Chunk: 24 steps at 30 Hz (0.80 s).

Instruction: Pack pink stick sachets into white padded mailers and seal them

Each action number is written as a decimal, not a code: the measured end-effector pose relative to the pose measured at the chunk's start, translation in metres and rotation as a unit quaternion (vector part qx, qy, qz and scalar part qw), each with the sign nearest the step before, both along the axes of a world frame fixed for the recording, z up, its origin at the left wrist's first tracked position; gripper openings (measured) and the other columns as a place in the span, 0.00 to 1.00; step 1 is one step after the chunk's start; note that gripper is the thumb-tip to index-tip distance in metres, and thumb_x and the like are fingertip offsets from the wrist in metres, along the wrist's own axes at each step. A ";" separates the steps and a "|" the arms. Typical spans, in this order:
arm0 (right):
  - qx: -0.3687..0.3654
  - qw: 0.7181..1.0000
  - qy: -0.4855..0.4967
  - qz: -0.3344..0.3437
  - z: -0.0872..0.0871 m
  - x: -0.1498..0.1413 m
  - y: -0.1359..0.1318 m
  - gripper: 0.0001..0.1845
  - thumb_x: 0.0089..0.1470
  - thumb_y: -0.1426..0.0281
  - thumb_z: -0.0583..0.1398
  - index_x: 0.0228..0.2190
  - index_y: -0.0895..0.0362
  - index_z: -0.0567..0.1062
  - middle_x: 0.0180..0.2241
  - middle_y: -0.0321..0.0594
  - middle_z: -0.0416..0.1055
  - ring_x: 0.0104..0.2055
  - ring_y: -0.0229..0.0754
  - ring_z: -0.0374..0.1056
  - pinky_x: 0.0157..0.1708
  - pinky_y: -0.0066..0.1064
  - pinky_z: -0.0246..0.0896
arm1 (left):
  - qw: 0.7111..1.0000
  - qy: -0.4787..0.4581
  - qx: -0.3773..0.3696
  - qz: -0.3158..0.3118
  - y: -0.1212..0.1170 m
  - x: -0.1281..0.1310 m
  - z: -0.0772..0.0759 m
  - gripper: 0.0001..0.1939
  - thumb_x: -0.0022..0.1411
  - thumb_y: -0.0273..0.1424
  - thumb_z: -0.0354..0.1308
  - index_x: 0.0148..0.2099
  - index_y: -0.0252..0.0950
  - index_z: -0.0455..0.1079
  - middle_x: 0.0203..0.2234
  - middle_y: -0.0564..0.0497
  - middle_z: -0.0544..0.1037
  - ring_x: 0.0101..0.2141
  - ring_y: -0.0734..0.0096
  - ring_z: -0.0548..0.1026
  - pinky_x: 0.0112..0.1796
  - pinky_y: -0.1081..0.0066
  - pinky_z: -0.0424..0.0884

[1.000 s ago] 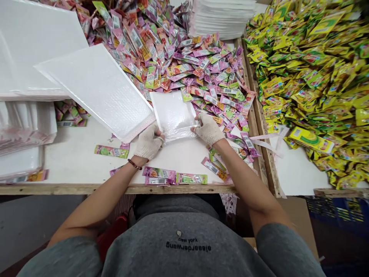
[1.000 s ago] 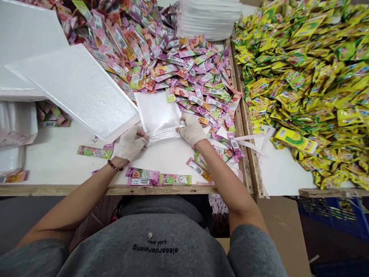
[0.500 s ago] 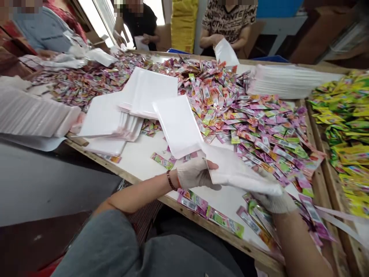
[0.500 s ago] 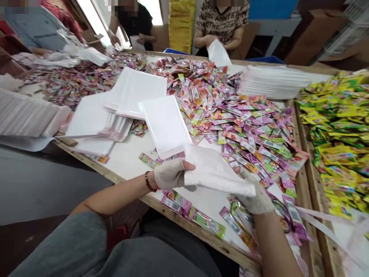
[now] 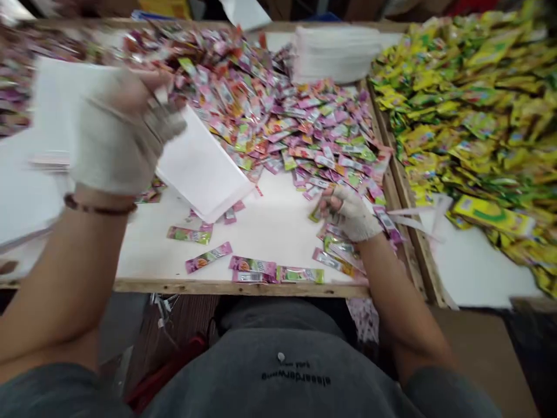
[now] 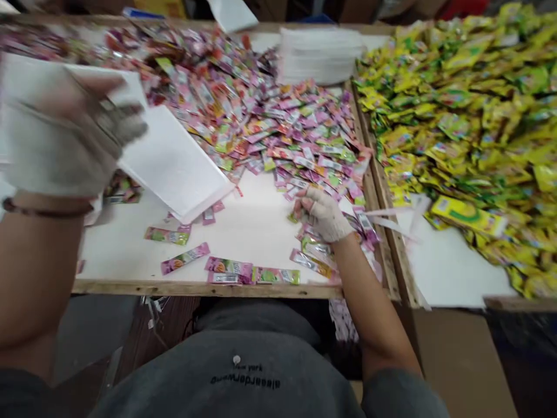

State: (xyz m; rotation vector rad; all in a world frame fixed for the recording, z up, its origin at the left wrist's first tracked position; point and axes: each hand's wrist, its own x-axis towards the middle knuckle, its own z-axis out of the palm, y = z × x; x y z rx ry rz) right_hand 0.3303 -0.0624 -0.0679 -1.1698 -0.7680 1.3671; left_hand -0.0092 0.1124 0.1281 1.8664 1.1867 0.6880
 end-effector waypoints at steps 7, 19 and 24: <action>0.015 0.939 -0.284 -0.193 0.037 0.082 -0.058 0.16 0.53 0.53 0.71 0.30 0.50 0.74 0.26 0.33 0.73 0.26 0.37 0.66 0.24 0.29 0.61 | 0.971 0.080 -0.058 -0.216 -0.062 0.034 -0.141 0.22 0.63 0.48 0.58 0.42 0.34 0.78 0.51 0.41 0.84 0.52 0.55 0.81 0.58 0.54 0.77; -0.128 0.775 -0.609 0.109 0.001 0.029 -0.133 0.06 0.51 0.77 0.63 0.27 0.54 0.73 0.36 0.42 0.74 0.40 0.44 0.69 0.44 0.35 0.65 | 0.979 0.111 -0.085 -0.149 -0.070 0.056 -0.192 0.24 0.62 0.47 0.54 0.48 0.35 0.77 0.52 0.41 0.83 0.52 0.53 0.80 0.60 0.56 0.74; -0.118 0.786 -0.607 0.009 0.012 0.056 -0.149 0.06 0.58 0.74 0.57 0.30 0.52 0.70 0.32 0.39 0.72 0.36 0.44 0.66 0.40 0.35 0.63 | 0.978 0.120 -0.094 -0.144 -0.066 0.053 -0.195 0.28 0.60 0.49 0.54 0.52 0.34 0.77 0.53 0.39 0.82 0.53 0.51 0.79 0.62 0.53 0.72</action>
